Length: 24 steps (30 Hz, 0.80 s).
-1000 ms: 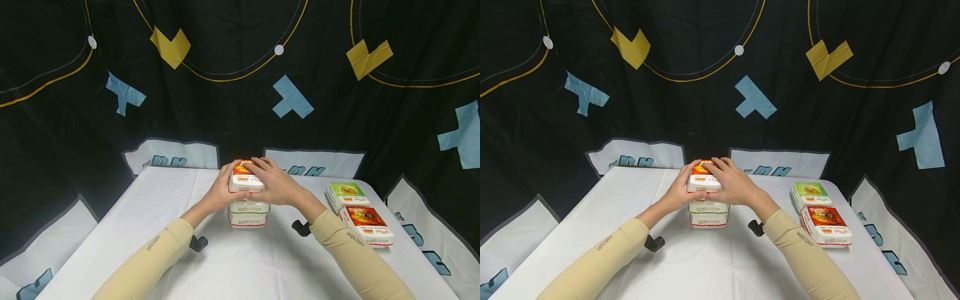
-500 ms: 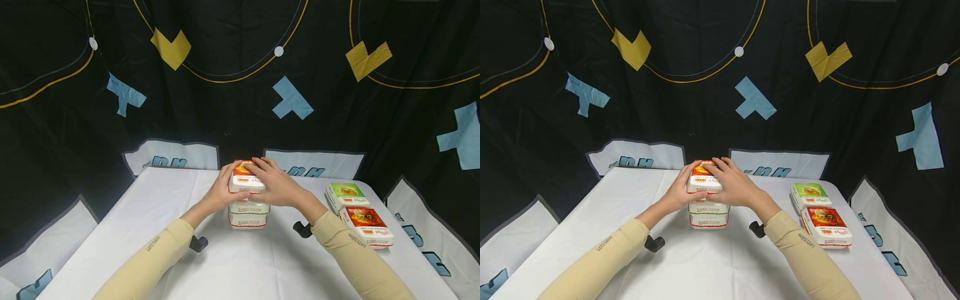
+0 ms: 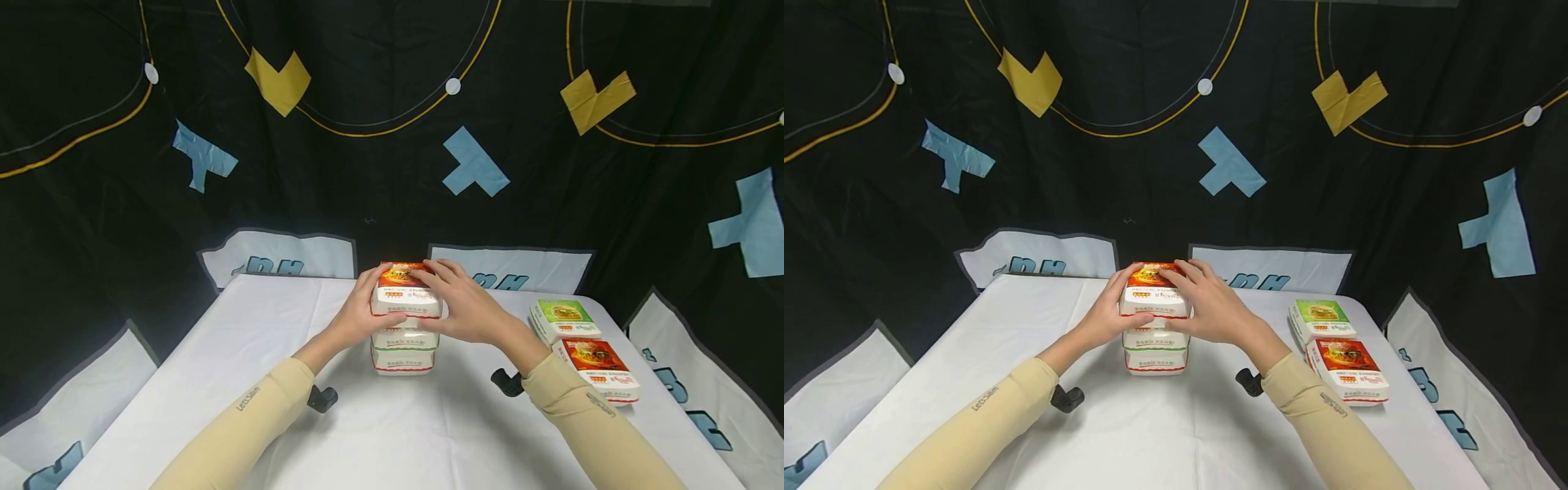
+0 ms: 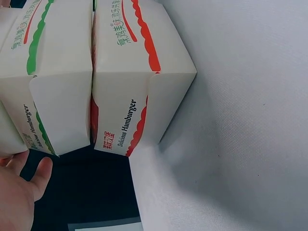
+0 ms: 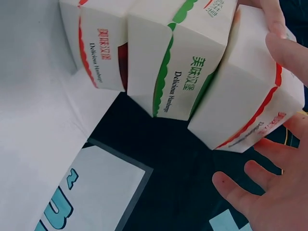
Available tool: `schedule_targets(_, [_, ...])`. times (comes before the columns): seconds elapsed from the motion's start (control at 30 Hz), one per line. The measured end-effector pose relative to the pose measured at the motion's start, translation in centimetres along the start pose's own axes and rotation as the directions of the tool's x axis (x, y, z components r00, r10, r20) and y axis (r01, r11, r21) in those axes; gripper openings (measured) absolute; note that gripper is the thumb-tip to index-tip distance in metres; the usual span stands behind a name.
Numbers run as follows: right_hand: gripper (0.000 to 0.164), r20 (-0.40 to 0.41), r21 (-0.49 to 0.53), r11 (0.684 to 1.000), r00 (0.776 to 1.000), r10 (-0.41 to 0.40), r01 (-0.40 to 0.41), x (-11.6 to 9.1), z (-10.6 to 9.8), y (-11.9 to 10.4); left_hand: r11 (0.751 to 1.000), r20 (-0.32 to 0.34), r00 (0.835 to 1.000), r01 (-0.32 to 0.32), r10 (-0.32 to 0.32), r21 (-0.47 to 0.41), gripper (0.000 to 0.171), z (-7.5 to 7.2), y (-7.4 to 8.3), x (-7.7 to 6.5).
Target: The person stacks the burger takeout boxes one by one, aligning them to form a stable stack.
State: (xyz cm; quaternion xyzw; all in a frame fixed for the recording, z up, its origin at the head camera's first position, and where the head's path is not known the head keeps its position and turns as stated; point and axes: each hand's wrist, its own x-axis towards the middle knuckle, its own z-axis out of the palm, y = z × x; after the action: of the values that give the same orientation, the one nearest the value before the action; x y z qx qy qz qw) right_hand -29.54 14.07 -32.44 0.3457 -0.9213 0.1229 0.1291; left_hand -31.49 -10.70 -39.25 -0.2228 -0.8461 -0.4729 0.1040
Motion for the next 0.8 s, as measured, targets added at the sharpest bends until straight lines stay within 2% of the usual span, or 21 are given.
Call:
schedule_targets(0.57, [0.085,-0.13,-0.028,1.0,0.991,0.003,-0.006,-3.3,0.6,1.5,1.0,-0.008,1.0,-0.006,0.006,-0.017,0.094,0.0,0.1,-0.1])
schedule_targets(0.8, [0.085,-0.149,-0.031,0.999,0.988,0.03,-0.035,-4.8,0.4,2.1,1.0,-0.015,1.0,-0.002,0.002,-0.025,0.094,-0.1,0.3,-0.1])
